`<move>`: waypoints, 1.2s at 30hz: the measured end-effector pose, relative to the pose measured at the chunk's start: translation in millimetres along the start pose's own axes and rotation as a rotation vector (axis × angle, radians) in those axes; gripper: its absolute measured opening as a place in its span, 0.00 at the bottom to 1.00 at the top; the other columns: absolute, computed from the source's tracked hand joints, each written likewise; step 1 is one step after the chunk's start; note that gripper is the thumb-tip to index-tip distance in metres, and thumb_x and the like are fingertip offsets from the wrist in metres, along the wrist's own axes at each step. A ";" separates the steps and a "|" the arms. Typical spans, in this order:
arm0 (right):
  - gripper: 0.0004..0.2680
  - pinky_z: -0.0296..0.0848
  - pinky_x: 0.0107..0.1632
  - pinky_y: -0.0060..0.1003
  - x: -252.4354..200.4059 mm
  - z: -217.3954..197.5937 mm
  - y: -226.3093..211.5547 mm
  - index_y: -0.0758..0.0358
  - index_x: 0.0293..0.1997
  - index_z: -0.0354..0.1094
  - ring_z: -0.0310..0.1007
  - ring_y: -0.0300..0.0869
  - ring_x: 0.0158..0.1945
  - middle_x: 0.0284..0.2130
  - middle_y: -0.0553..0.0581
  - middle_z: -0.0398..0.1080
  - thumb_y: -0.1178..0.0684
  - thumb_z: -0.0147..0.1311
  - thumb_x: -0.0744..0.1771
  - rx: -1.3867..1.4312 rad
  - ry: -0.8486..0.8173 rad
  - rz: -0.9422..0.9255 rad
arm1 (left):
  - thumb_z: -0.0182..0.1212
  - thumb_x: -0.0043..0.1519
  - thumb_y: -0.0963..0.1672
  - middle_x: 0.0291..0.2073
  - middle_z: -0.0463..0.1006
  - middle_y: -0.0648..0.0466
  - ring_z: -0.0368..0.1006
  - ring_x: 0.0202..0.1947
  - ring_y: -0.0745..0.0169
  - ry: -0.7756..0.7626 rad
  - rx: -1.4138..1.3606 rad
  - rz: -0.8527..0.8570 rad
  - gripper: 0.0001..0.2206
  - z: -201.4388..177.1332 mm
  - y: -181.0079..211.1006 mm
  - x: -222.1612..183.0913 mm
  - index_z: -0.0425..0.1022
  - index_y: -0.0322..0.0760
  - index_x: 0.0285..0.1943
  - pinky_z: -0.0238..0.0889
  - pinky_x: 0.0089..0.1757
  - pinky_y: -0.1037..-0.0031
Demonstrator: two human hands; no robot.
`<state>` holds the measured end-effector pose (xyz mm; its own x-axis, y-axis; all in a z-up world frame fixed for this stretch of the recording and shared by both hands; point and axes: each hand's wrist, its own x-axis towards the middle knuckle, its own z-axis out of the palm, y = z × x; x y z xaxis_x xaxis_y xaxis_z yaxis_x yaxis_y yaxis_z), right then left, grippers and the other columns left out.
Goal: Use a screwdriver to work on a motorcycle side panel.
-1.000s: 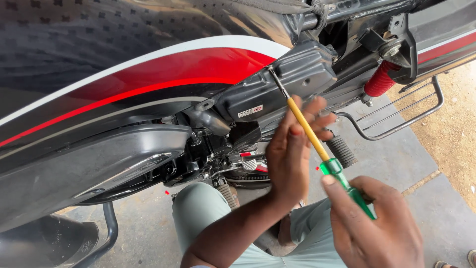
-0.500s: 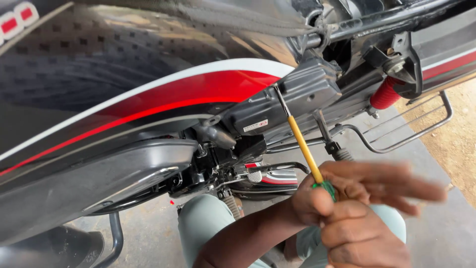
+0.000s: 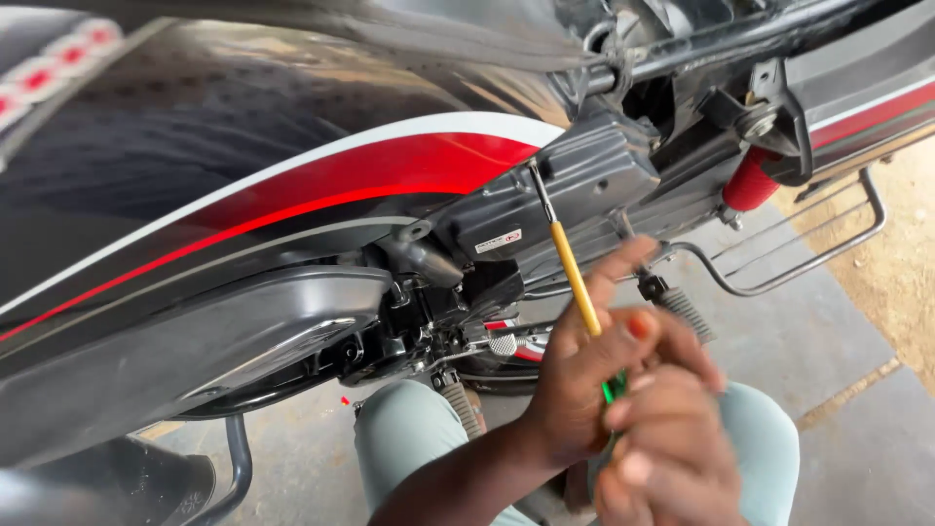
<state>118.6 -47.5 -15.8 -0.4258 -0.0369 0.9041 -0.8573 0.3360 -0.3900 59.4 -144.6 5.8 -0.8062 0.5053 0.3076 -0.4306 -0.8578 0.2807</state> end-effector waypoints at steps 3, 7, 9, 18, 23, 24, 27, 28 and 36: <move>0.14 0.75 0.51 0.43 12.6 -2.1 -26.1 0.54 0.56 0.64 0.78 0.41 0.42 0.31 0.54 0.72 0.51 0.60 0.66 -0.164 -0.097 0.337 | 0.48 0.75 0.44 0.49 0.77 0.41 0.78 0.49 0.54 0.123 0.155 0.281 0.27 -3.2 1.3 -1.8 0.45 0.34 0.82 0.71 0.54 0.65; 0.26 0.73 0.42 0.37 16.4 -4.4 -45.1 0.53 0.69 0.61 0.81 0.44 0.36 0.29 0.60 0.78 0.52 0.62 0.63 -0.517 -0.383 1.153 | 0.43 0.73 0.49 0.58 0.75 0.39 0.77 0.53 0.52 0.367 0.393 0.476 0.26 -21.6 16.1 -10.1 0.49 0.37 0.80 0.70 0.53 0.65; 0.24 0.73 0.42 0.36 -8.2 -10.0 -47.3 0.55 0.68 0.61 0.81 0.45 0.35 0.31 0.60 0.77 0.54 0.60 0.63 -0.433 -0.387 1.127 | 0.44 0.74 0.48 0.57 0.76 0.39 0.77 0.52 0.52 0.392 0.407 0.526 0.24 -43.6 21.3 -21.5 0.53 0.33 0.77 0.71 0.52 0.64; 0.25 0.72 0.52 0.35 -40.4 22.0 -45.8 0.56 0.73 0.59 0.81 0.49 0.48 0.40 0.61 0.79 0.55 0.58 0.65 -0.141 -0.596 1.003 | 0.52 0.74 0.44 0.51 0.78 0.36 0.79 0.42 0.55 0.576 0.357 0.874 0.22 -71.3 59.7 -34.6 0.63 0.24 0.74 0.74 0.44 0.67; 0.24 0.64 0.56 0.36 -39.0 31.6 -42.6 0.63 0.73 0.57 0.76 0.56 0.55 0.44 0.67 0.78 0.55 0.54 0.67 -0.105 -0.533 0.675 | 0.52 0.71 0.43 0.58 0.76 0.36 0.79 0.46 0.56 0.620 0.379 0.882 0.23 -59.9 57.4 -33.5 0.59 0.28 0.76 0.75 0.44 0.68; 0.24 0.68 0.50 0.34 -40.6 31.2 -40.3 0.59 0.73 0.57 0.78 0.49 0.43 0.33 0.61 0.77 0.52 0.54 0.65 -0.104 -0.560 0.913 | 0.52 0.71 0.43 0.59 0.76 0.35 0.79 0.48 0.54 0.632 0.395 0.873 0.23 -60.7 58.5 -33.6 0.59 0.27 0.76 0.75 0.45 0.69; 0.27 0.72 0.42 0.31 -40.4 34.2 -39.3 0.53 0.73 0.56 0.79 0.41 0.29 0.20 0.54 0.75 0.49 0.55 0.64 -0.096 -0.582 1.180 | 0.52 0.72 0.43 0.62 0.74 0.33 0.78 0.53 0.51 0.665 0.429 0.842 0.24 -58.5 61.8 -34.8 0.59 0.27 0.76 0.75 0.46 0.69; 0.28 0.73 0.39 0.31 -39.2 36.1 -39.8 0.52 0.75 0.56 0.79 0.39 0.26 0.19 0.53 0.75 0.48 0.55 0.64 -0.088 -0.579 1.205 | 0.52 0.72 0.44 0.63 0.73 0.32 0.78 0.55 0.49 0.682 0.450 0.823 0.24 -56.7 63.5 -35.4 0.59 0.26 0.76 0.75 0.47 0.69; 0.28 0.71 0.25 0.32 -50.9 33.9 -38.4 0.52 0.76 0.53 0.73 0.38 0.17 0.15 0.54 0.70 0.46 0.55 0.65 0.030 -0.529 1.335 | 0.53 0.71 0.45 0.65 0.72 0.34 0.78 0.56 0.50 0.679 0.453 0.752 0.25 -56.4 68.2 -36.6 0.59 0.27 0.76 0.76 0.47 0.69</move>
<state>163.5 -90.4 -52.8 -0.9517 -0.0573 -0.3017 0.2590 0.3780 -0.8888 36.7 -226.9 -37.6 -0.9143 -0.4048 0.0162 0.3381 -0.7406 0.5807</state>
